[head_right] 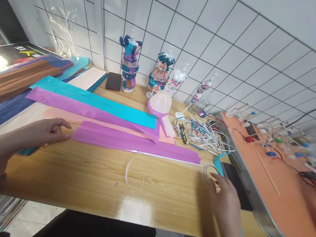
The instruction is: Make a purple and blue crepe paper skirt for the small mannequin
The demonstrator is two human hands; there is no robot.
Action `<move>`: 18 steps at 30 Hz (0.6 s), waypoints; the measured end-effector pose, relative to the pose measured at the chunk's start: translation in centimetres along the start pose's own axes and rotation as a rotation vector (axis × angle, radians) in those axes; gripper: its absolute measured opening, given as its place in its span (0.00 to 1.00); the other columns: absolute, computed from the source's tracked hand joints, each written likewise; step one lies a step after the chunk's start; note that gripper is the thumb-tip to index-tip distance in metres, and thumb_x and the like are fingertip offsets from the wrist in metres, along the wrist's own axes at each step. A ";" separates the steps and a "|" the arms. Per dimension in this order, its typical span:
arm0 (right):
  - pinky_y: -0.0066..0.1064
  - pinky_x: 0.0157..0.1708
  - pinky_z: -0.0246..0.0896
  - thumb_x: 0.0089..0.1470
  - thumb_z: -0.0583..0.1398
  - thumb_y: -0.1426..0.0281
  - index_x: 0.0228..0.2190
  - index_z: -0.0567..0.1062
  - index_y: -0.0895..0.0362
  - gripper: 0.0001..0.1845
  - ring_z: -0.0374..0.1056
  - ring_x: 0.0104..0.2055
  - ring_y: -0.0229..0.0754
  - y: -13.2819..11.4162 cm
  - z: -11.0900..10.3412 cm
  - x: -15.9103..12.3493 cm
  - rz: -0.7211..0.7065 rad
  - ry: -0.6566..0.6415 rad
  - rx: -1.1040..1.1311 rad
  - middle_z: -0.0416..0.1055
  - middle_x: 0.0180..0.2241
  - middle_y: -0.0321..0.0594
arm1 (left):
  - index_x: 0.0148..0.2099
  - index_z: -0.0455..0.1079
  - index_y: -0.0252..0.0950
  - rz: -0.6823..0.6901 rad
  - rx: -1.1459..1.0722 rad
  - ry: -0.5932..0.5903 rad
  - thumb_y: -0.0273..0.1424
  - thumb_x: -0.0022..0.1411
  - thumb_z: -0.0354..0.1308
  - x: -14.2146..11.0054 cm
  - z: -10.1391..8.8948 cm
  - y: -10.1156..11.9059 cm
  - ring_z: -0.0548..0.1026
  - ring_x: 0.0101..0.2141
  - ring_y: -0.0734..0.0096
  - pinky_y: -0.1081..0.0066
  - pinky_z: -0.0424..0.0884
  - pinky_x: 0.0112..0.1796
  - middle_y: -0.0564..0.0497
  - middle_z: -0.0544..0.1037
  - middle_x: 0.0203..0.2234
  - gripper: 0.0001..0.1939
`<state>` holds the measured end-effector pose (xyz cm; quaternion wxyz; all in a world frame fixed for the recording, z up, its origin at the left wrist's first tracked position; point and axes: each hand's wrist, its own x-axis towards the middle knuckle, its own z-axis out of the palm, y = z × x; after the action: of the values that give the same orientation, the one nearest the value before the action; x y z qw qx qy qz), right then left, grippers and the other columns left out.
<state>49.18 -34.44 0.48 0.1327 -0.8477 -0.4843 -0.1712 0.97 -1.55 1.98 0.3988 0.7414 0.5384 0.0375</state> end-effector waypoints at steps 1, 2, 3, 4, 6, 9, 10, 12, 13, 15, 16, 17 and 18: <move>0.43 0.31 0.64 0.53 0.54 0.62 0.38 0.74 0.57 0.15 0.70 0.32 0.53 1.2 -0.5 -0.7 0.036 0.012 -0.041 0.73 0.34 0.53 | 0.46 0.61 0.40 0.013 -0.009 -0.023 0.44 0.53 0.53 -0.1 -0.1 0.0 0.64 0.19 0.75 0.75 0.60 0.21 0.60 0.61 0.16 0.20; 0.44 0.30 0.63 0.52 0.55 0.62 0.36 0.74 0.57 0.15 0.70 0.32 0.55 2.2 -1.0 -1.4 0.061 0.008 -0.078 0.73 0.33 0.56 | 0.46 0.60 0.41 0.023 -0.012 -0.014 0.44 0.54 0.53 -0.2 -0.2 0.1 0.63 0.19 0.75 0.76 0.60 0.22 0.60 0.61 0.17 0.20; 0.46 0.29 0.62 0.52 0.55 0.62 0.35 0.75 0.57 0.14 0.70 0.31 0.57 2.9 -1.5 -2.1 0.082 0.002 -0.103 0.73 0.32 0.58 | 0.46 0.60 0.41 0.031 -0.010 -0.003 0.45 0.55 0.52 -0.3 -0.2 0.1 0.62 0.19 0.76 0.76 0.59 0.22 0.60 0.61 0.17 0.19; 0.47 0.29 0.61 0.51 0.55 0.62 0.34 0.75 0.56 0.14 0.69 0.30 0.58 3.4 -1.8 -2.7 0.101 -0.002 -0.122 0.72 0.31 0.59 | 0.46 0.60 0.41 0.035 -0.006 0.005 0.45 0.55 0.52 -0.3 -0.2 0.2 0.62 0.19 0.76 0.76 0.59 0.22 0.60 0.61 0.17 0.19; 0.48 0.30 0.60 0.50 0.56 0.62 0.33 0.75 0.55 0.12 0.69 0.30 0.60 4.1 -2.0 -3.6 0.137 -0.007 -0.143 0.72 0.30 0.59 | 0.45 0.60 0.41 0.026 0.005 0.009 0.46 0.55 0.52 -0.3 -0.2 0.2 0.62 0.19 0.76 0.76 0.59 0.22 0.61 0.61 0.17 0.20; 0.48 0.29 0.60 0.48 0.57 0.63 0.28 0.76 0.52 0.09 0.70 0.30 0.59 4.6 -1.9 -3.6 0.199 -0.013 -0.128 0.72 0.30 0.58 | 0.45 0.61 0.42 -0.007 0.010 0.010 0.48 0.54 0.52 -0.3 -0.2 0.4 0.64 0.21 0.74 0.75 0.60 0.23 0.60 0.63 0.17 0.21; 0.47 0.28 0.60 0.47 0.57 0.63 0.26 0.75 0.52 0.08 0.70 0.29 0.58 4.8 -1.9 -3.4 0.224 -0.017 -0.114 0.73 0.29 0.58 | 0.45 0.61 0.41 -0.012 0.003 0.006 0.48 0.55 0.51 -0.4 -0.2 0.5 0.65 0.21 0.74 0.75 0.60 0.24 0.60 0.64 0.17 0.21; 0.45 0.25 0.59 0.47 0.58 0.63 0.22 0.75 0.50 0.08 0.70 0.26 0.56 5.1 -2.2 -2.7 0.286 -0.022 -0.076 0.73 0.27 0.56 | 0.46 0.61 0.41 -0.013 -0.025 -0.008 0.48 0.55 0.51 -0.7 -0.4 0.8 0.66 0.22 0.74 0.76 0.59 0.24 0.60 0.65 0.17 0.21; 0.43 0.22 0.59 0.47 0.58 0.62 0.21 0.74 0.50 0.08 0.69 0.24 0.54 5.2 -2.6 -2.4 0.322 -0.021 -0.054 0.73 0.25 0.54 | 0.46 0.61 0.40 -0.006 -0.047 -0.013 0.48 0.55 0.51 -1.0 -0.5 1.0 0.66 0.22 0.74 0.76 0.59 0.24 0.60 0.66 0.17 0.21; 0.40 0.18 0.57 0.46 0.59 0.62 0.20 0.74 0.49 0.08 0.68 0.20 0.51 5.5 -3.5 -1.7 0.395 -0.015 -0.003 0.72 0.21 0.51 | 0.46 0.60 0.39 0.014 -0.092 -0.008 0.47 0.56 0.51 -1.5 -0.6 1.2 0.66 0.22 0.74 0.76 0.59 0.24 0.59 0.67 0.18 0.21; 0.38 0.17 0.57 0.46 0.60 0.62 0.20 0.73 0.50 0.08 0.67 0.18 0.50 5.6 -4.1 -1.4 0.429 -0.011 0.025 0.72 0.19 0.50 | 0.47 0.60 0.39 0.025 -0.108 -0.003 0.47 0.56 0.51 -1.7 -0.7 1.2 0.67 0.23 0.74 0.76 0.60 0.24 0.59 0.68 0.18 0.21; 0.37 0.16 0.57 0.45 0.60 0.62 0.20 0.73 0.50 0.08 0.67 0.17 0.49 5.8 -4.6 -1.1 0.459 -0.006 0.055 0.72 0.18 0.49 | 0.47 0.60 0.39 0.037 -0.115 0.006 0.47 0.56 0.51 -1.8 -0.7 1.1 0.67 0.23 0.73 0.76 0.60 0.25 0.60 0.69 0.18 0.21; 0.36 0.16 0.58 0.45 0.60 0.63 0.20 0.73 0.50 0.08 0.68 0.18 0.48 5.8 -5.2 -0.8 0.483 0.001 0.083 0.73 0.18 0.48 | 0.47 0.60 0.40 0.049 -0.120 0.012 0.47 0.56 0.51 -1.9 -0.6 1.0 0.68 0.24 0.73 0.75 0.61 0.25 0.60 0.69 0.18 0.21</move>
<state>53.01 -39.95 4.50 0.2048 -0.9326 -0.2741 -0.1149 0.64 -2.85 3.75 0.4382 0.7289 0.5193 0.0838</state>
